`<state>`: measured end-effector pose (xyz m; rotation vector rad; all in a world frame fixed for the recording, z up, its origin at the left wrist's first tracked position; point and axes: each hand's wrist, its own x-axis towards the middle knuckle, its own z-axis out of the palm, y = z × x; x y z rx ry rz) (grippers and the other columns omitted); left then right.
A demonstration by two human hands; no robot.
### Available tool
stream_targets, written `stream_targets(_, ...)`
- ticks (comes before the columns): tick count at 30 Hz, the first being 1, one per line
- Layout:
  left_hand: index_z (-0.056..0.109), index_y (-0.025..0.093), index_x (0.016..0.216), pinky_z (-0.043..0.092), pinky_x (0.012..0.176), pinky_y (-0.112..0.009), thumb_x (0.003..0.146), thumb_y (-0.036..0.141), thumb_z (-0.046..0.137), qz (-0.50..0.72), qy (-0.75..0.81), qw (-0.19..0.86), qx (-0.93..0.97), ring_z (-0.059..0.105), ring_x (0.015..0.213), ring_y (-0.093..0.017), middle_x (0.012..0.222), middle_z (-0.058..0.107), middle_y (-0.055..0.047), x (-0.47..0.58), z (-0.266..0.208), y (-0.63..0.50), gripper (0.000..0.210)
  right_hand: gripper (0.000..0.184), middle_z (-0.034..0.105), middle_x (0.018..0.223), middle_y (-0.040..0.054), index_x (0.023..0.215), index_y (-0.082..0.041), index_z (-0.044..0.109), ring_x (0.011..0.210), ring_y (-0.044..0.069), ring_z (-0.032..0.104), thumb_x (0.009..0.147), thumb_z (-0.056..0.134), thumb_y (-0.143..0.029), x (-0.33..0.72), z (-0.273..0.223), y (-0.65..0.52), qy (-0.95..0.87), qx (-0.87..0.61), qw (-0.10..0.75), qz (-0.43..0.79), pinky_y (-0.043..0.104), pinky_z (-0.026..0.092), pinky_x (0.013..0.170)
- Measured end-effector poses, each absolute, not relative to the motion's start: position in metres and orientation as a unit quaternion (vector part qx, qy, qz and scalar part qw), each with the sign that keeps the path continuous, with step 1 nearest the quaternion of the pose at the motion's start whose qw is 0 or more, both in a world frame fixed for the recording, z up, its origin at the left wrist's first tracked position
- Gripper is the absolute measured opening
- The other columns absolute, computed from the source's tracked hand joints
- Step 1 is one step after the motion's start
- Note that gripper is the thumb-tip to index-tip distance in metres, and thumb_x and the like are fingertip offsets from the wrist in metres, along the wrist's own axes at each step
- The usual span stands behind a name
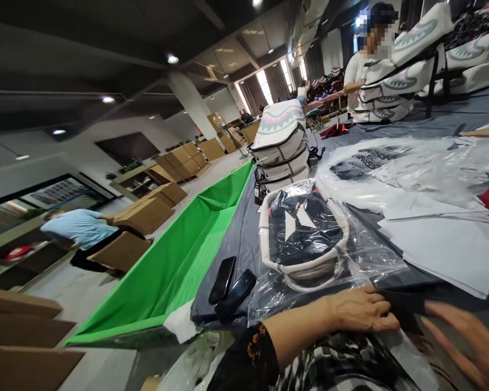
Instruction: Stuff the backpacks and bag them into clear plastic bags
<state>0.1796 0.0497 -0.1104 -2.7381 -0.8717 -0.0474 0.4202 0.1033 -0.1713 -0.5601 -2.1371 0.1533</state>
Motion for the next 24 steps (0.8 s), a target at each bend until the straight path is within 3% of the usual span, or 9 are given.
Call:
stream_targets(1, 0.070, 0.019, 0.101, 0.050, 0.071, -0.027, 0.099, 0.016, 0.048, -0.024, -0.293, 0.145, -0.945, 0.068, 0.079, -0.014, 0.095, 0.072, -0.006, 0.177, -0.111, 0.046, 0.022, 0.033, 0.070, 0.124, 0.0065, 0.127, -0.030, 0.065, 0.106, 0.026, 0.070, 0.096, 0.054, -0.034, 0.407, -0.154, 0.117, -0.876, -0.205, 0.436, 0.026, 0.038, 0.056, 0.092)
stream_targets(3, 0.070, 0.020, 0.103, 0.053, 0.075, -0.027, 0.100, 0.016, 0.046, -0.054, -0.288, 0.165, -0.942, 0.070, 0.083, -0.014, 0.097, 0.074, -0.006, 0.173, -0.112, 0.039, 0.025, 0.034, 0.066, 0.129, 0.0118, 0.129, -0.025, 0.064, 0.113, 0.028, 0.066, 0.098, 0.051, -0.029, 0.374, -0.122, 0.143, -0.885, -0.167, 0.432, -0.040, 0.041, 0.053, 0.093)
stream_targets(7, 0.065, 0.021, 0.121, 0.058, 0.080, -0.024, 0.102, 0.021, 0.040, -0.174, -0.401, 0.170, -0.883, 0.072, 0.099, -0.016, 0.119, 0.073, -0.008, 0.171, -0.117, 0.028, 0.031, 0.034, 0.071, 0.080, 0.0040, 0.103, -0.021, 0.070, 0.065, 0.016, 0.066, 0.104, 0.037, -0.027, 0.318, -0.078, 0.182, -0.901, -0.100, 0.420, 0.042, 0.027, 0.050, 0.059)
stream_targets(9, 0.056, 0.016, 0.133, 0.059, 0.086, -0.024, 0.101, 0.018, 0.036, -0.238, -0.531, 0.133, -0.802, 0.071, 0.105, -0.016, 0.126, 0.071, -0.012, 0.173, -0.119, 0.029, 0.038, 0.031, 0.071, 0.080, 0.0040, 0.099, -0.019, 0.068, 0.064, 0.015, 0.065, 0.104, 0.040, -0.033, 0.306, -0.063, 0.192, -0.864, -0.147, 0.470, 0.107, 0.026, 0.050, 0.058)
stream_targets(12, 0.047, 0.012, 0.142, 0.059, 0.090, -0.029, 0.094, 0.010, 0.040, -0.301, -0.699, 0.048, -0.647, 0.073, 0.103, -0.019, 0.117, 0.074, -0.013, 0.172, -0.106, 0.042, 0.048, 0.024, 0.070, 0.086, 0.0036, 0.104, -0.020, 0.066, 0.068, 0.015, 0.065, 0.103, 0.049, -0.035, 0.301, -0.043, 0.198, -0.822, -0.182, 0.529, 0.102, 0.026, 0.050, 0.063)
stream_targets(15, 0.052, 0.010, 0.137, 0.060, 0.081, -0.032, 0.093, 0.013, 0.045, -0.259, -0.785, -0.004, -0.562, 0.075, 0.086, -0.024, 0.095, 0.077, -0.012, 0.168, -0.080, 0.064, 0.044, 0.021, 0.061, 0.079, 0.0015, 0.107, -0.019, 0.066, 0.062, 0.012, 0.059, 0.103, 0.049, -0.029, 0.306, -0.035, 0.191, -0.821, -0.170, 0.544, 0.020, 0.023, 0.046, 0.058)
stream_targets(20, 0.070, 0.011, 0.108, 0.057, 0.060, -0.030, 0.093, 0.017, 0.048, -0.113, -0.801, 0.068, -0.584, 0.070, 0.063, -0.023, 0.076, 0.074, -0.011, 0.171, -0.060, 0.099, 0.027, 0.019, 0.057, 0.085, 0.0023, 0.116, -0.019, 0.064, 0.064, 0.009, 0.058, 0.102, 0.052, -0.019, 0.322, -0.043, 0.162, -0.828, -0.155, 0.536, -0.052, 0.018, 0.044, 0.053)
stream_targets(22, 0.072, 0.013, 0.106, 0.058, 0.067, -0.030, 0.090, 0.020, 0.054, -0.101, -0.786, 0.091, -0.604, 0.073, 0.071, -0.023, 0.083, 0.076, -0.012, 0.173, -0.063, 0.120, 0.025, 0.027, 0.057, 0.087, 0.0023, 0.122, -0.021, 0.063, 0.065, 0.009, 0.059, 0.100, 0.050, -0.013, 0.323, -0.046, 0.147, -0.827, -0.144, 0.541, -0.053, 0.017, 0.045, 0.055)
stream_targets(24, 0.071, 0.012, 0.115, 0.058, 0.086, -0.034, 0.089, 0.021, 0.058, -0.091, -0.772, 0.131, -0.615, 0.072, 0.097, -0.026, 0.107, 0.075, -0.015, 0.172, -0.066, 0.145, 0.030, 0.037, 0.058, 0.086, 0.0018, 0.129, -0.024, 0.061, 0.066, 0.009, 0.061, 0.098, 0.049, -0.008, 0.320, -0.047, 0.132, -0.826, -0.131, 0.547, -0.038, 0.017, 0.047, 0.058)
